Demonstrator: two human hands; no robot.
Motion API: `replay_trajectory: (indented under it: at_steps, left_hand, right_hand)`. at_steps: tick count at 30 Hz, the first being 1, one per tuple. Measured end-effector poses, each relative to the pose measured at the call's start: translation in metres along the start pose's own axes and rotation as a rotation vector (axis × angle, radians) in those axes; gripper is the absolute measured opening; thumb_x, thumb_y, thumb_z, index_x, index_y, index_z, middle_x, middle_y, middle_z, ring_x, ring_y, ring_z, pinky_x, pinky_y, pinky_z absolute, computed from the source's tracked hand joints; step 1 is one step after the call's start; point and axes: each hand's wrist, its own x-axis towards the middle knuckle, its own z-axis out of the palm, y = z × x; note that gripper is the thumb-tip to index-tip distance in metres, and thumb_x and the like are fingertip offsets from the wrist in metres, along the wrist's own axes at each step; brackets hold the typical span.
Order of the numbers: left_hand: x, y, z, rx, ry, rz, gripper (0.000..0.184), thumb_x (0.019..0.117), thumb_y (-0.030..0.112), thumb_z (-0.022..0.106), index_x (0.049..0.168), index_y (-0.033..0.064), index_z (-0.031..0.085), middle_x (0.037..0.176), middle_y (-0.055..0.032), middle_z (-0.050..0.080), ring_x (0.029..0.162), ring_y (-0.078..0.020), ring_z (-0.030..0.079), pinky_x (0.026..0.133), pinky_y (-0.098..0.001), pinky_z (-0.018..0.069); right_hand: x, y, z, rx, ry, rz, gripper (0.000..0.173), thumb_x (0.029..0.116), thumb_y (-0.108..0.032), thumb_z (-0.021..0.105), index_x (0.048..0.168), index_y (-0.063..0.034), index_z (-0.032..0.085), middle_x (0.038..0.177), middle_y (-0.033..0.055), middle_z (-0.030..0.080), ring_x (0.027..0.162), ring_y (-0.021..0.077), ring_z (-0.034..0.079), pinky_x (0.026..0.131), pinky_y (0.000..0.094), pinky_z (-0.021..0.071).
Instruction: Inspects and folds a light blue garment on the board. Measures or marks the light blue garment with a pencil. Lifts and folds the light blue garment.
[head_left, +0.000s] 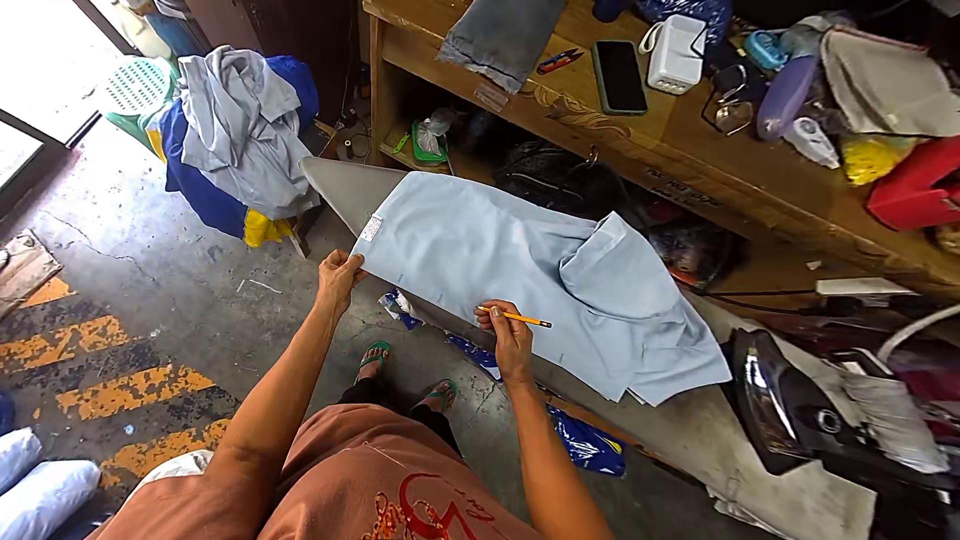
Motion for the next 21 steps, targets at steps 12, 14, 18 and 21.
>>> replay_trajectory:
  at_steps: [12, 14, 18, 21]
  left_hand:
    - [-0.001, -0.003, 0.000, 0.243, -0.008, 0.190, 0.018, 0.0974, 0.009, 0.068, 0.103, 0.0042, 0.051, 0.080, -0.0071, 0.060, 0.064, -0.0171, 0.067, 0.066, -0.0366, 0.0635]
    - [0.000, -0.002, -0.001, 0.294, -0.022, 0.228, 0.023, 0.0984, 0.011, 0.068, 0.111, 0.0052, 0.050, 0.080, -0.0063, 0.061, 0.063, -0.0163, 0.067, 0.065, -0.0359, 0.0629]
    - [0.005, 0.004, -0.009, 0.407, -0.117, 0.215, 0.046, 0.1007, 0.024, 0.068, 0.137, 0.0088, 0.044, 0.090, -0.0090, 0.067, 0.070, -0.0174, 0.070, 0.069, -0.0364, 0.0625]
    - [0.016, 0.006, -0.011, 0.414, -0.177, 0.168, 0.060, 0.0956, 0.025, 0.075, 0.143, 0.0118, 0.040, 0.095, -0.0108, 0.068, 0.075, -0.0178, 0.069, 0.072, -0.0360, 0.0605]
  right_hand:
    - [-0.001, 0.002, 0.000, -0.007, 0.010, 0.009, 0.034, 0.1092, -0.016, 0.039, 0.114, 0.0016, 0.067, 0.095, 0.0056, 0.075, 0.086, 0.0086, 0.072, 0.080, 0.0241, 0.0597]
    - [-0.001, 0.002, 0.000, -0.003, 0.010, 0.011, 0.034, 0.1093, -0.016, 0.039, 0.115, 0.0014, 0.067, 0.095, 0.0055, 0.075, 0.086, 0.0087, 0.072, 0.080, 0.0242, 0.0596]
    - [-0.001, 0.002, 0.000, -0.003, 0.005, 0.012, 0.034, 0.1091, -0.016, 0.038, 0.115, 0.0024, 0.066, 0.096, 0.0062, 0.074, 0.086, 0.0095, 0.071, 0.080, 0.0255, 0.0598]
    - [-0.001, 0.002, 0.000, -0.008, 0.004, 0.010, 0.034, 0.1089, -0.016, 0.038, 0.115, 0.0021, 0.067, 0.096, 0.0060, 0.074, 0.086, 0.0091, 0.071, 0.080, 0.0250, 0.0597]
